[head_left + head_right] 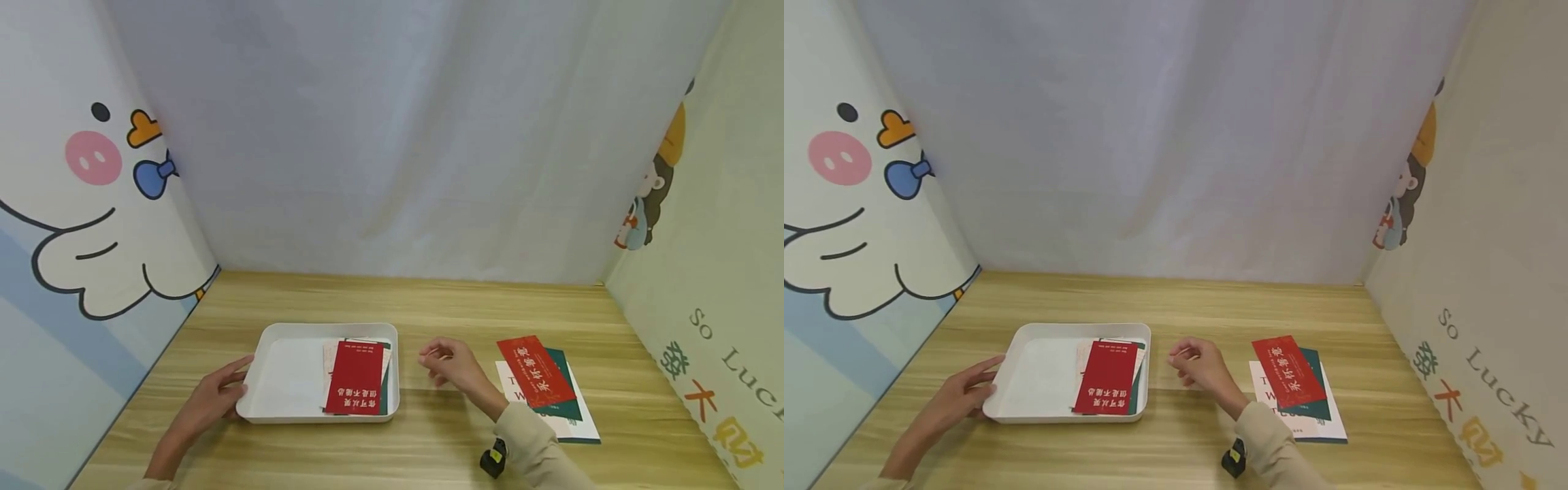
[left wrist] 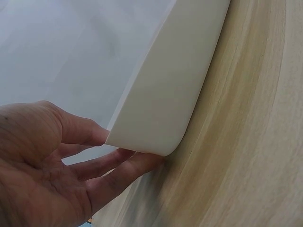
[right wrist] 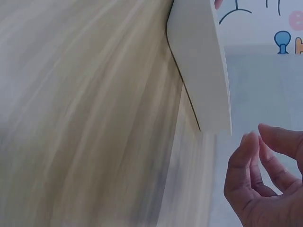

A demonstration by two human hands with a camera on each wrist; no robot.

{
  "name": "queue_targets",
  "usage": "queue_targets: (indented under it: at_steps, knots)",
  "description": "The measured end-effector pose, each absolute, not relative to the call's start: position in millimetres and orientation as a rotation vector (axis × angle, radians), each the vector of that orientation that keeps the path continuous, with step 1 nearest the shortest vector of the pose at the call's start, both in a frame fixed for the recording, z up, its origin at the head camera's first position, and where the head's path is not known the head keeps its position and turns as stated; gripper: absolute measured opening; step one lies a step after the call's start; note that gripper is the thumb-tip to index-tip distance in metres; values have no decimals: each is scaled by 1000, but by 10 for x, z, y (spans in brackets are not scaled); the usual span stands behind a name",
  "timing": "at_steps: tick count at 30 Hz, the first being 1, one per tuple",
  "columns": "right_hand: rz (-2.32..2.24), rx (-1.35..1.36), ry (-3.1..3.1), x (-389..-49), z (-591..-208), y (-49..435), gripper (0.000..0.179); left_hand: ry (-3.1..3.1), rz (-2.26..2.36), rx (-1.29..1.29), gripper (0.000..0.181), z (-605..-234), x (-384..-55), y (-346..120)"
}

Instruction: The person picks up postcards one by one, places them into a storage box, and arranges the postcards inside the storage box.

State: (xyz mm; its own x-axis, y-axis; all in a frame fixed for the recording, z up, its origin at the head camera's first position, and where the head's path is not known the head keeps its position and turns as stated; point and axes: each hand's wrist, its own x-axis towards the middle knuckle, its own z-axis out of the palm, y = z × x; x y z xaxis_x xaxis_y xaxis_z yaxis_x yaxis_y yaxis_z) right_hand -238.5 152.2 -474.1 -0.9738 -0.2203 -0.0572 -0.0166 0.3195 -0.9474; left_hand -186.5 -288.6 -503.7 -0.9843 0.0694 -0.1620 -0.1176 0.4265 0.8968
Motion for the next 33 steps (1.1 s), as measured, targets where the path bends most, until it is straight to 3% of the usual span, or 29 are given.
queue_targets:
  at_steps: [10,17,26,33]
  knots:
    - [-1560,9,2668,-2446,-4666,2047,17,2515,1565,-43,60,-5016,-1881,-2877]
    - [-1427,176,2710,-2479,-4582,2523,35,2519,1543,-69,60,-5021,-1891,-2880]
    - [-907,325,2934,-2501,-4584,2951,63,2482,1592,-55,60,-5016,-1870,-2872]
    - [-871,411,2847,-2520,-4658,3146,73,2483,1582,-55,61,-5006,-1874,-2872]
